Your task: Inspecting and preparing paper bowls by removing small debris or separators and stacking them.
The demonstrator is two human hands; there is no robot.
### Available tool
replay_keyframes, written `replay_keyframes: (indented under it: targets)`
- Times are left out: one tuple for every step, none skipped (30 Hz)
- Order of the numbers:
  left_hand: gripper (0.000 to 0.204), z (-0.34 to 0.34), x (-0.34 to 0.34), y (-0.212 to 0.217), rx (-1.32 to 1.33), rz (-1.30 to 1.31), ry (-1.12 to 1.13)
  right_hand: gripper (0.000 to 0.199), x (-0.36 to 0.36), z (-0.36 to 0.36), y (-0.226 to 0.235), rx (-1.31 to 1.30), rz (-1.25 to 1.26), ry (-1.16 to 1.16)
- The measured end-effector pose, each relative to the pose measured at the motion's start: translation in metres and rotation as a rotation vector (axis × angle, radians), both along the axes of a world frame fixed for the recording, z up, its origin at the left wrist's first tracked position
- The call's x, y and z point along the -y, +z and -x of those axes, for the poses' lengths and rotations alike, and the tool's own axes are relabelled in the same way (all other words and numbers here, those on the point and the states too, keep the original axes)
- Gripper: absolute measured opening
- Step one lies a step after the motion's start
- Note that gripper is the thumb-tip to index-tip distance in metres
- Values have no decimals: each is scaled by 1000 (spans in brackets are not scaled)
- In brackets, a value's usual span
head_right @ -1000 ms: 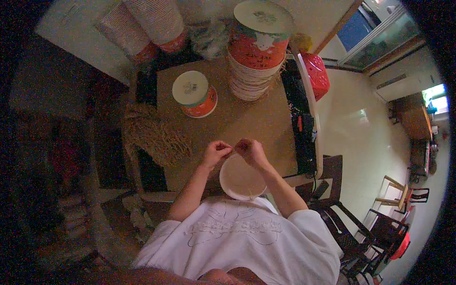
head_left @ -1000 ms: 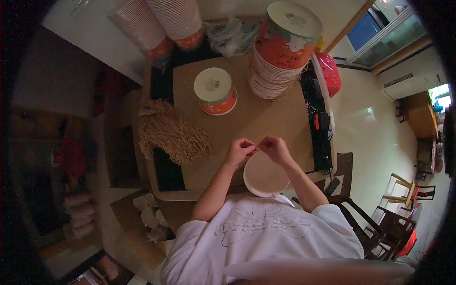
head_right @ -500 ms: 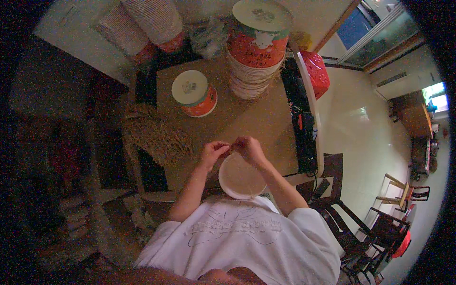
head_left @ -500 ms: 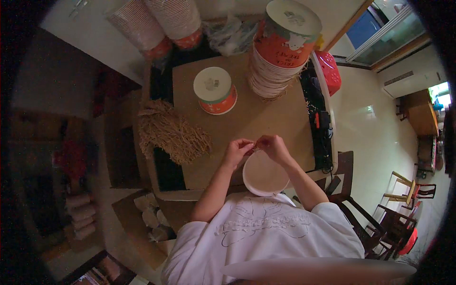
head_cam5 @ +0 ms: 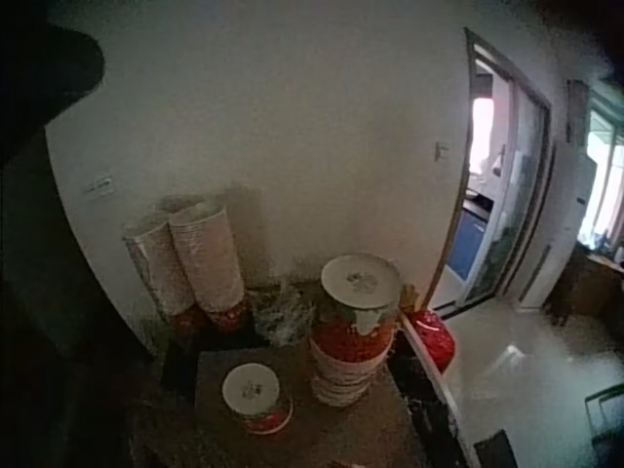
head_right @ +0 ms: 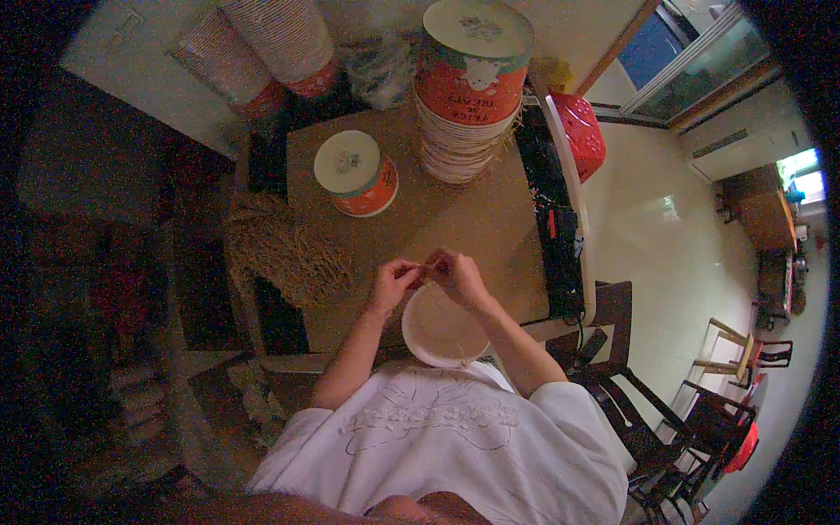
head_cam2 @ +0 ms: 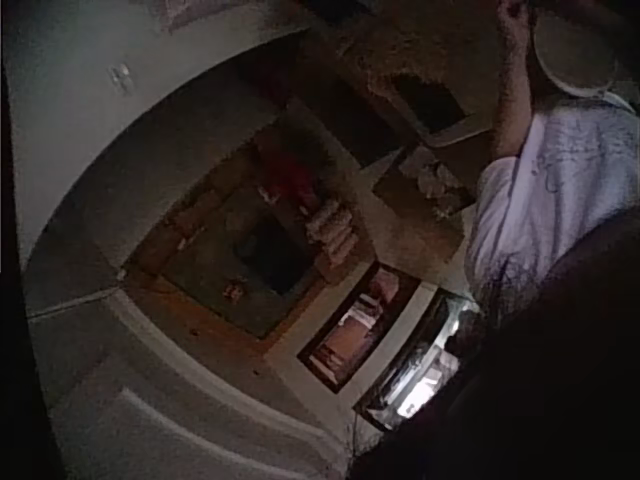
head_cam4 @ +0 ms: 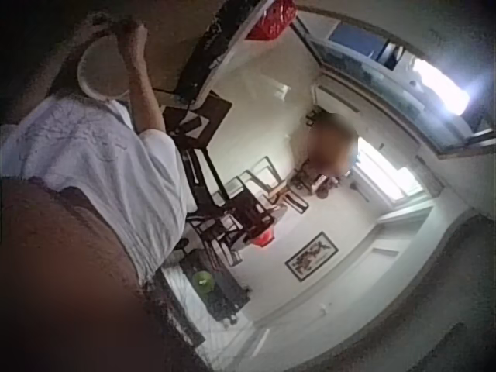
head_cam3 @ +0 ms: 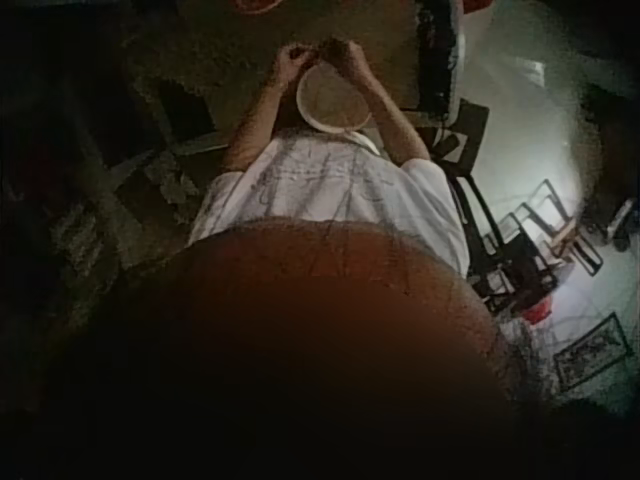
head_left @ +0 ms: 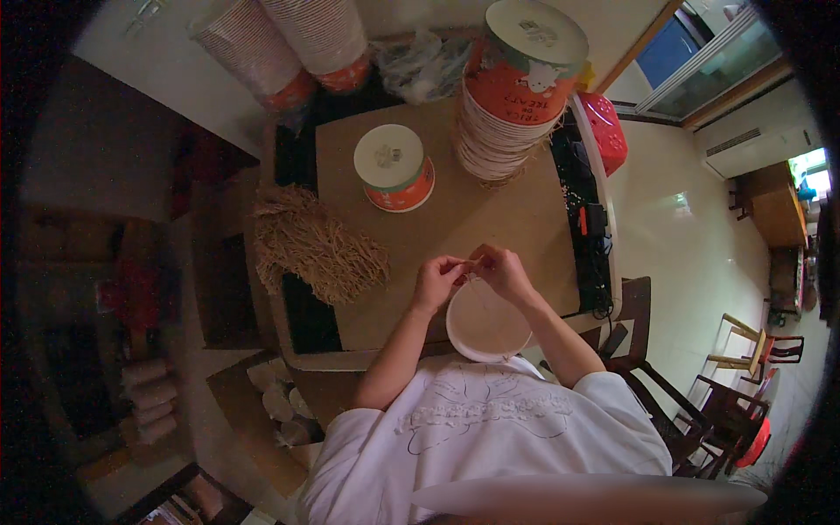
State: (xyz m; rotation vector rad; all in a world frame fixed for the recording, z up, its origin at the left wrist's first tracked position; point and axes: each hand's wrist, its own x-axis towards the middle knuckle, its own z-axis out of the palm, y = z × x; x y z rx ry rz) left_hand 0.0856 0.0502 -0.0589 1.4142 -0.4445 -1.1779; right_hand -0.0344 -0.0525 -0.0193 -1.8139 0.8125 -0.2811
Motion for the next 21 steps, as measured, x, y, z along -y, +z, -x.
replay_keyframes:
  targets:
    - [9,0,1,0,0,1,-1,8,0,0,-1,37,-17,-37]
    - [9,1,1,-1,-10,0,2,8,0,1,-4,37,-17,-37]
    - [9,1,1,-2,-20,-1,4,8,1,3,-8,34,40,-15]
    - [9,0,2,-3,-19,0,4,8,1,4,-10,32,96,7]
    - [10,-1,2,-3,-12,-14,-4,8,1,3,-8,31,95,9]
    - [11,-2,2,-4,-5,-27,-11,7,0,2,-5,-2,70,8]
    - [11,-1,1,-4,-5,-28,-10,8,0,2,-1,-36,44,6]
    - [11,-1,1,-1,40,16,-25,8,0,1,0,-37,44,5]
    - [12,0,1,1,85,59,-41,8,0,1,2,-51,48,2]
    - [12,0,2,0,84,59,-42,8,0,1,3,-65,52,-2]
    - [11,0,1,-3,68,67,-42,8,0,1,3,-64,52,-2]
    - [11,0,1,-5,52,74,-42,8,0,0,4,-70,51,-3]
    - [11,-1,1,-7,53,74,-41,8,0,0,4,-76,50,-5]
    - [11,-1,1,-10,72,46,-27,8,0,0,3,-76,49,-4]
    - [10,-2,1,-13,91,19,-12,8,0,1,1,-70,96,-5]
    - [10,-2,1,-16,91,19,-11,8,0,1,0,-65,142,-6]
    - [8,-3,1,-19,209,21,6,8,-1,1,1,-65,142,-5]
    - [6,-3,1,-22,328,24,24,7,-1,0,2,-58,153,-1]
    - [6,-4,-1,-25,328,23,25,6,-1,0,3,-50,164,4]
    - [5,-5,-1,-24,434,10,53,6,-1,1,1,-51,164,2]
    - [5,-6,-1,-23,540,-2,81,5,-1,2,-4,-38,137,1]
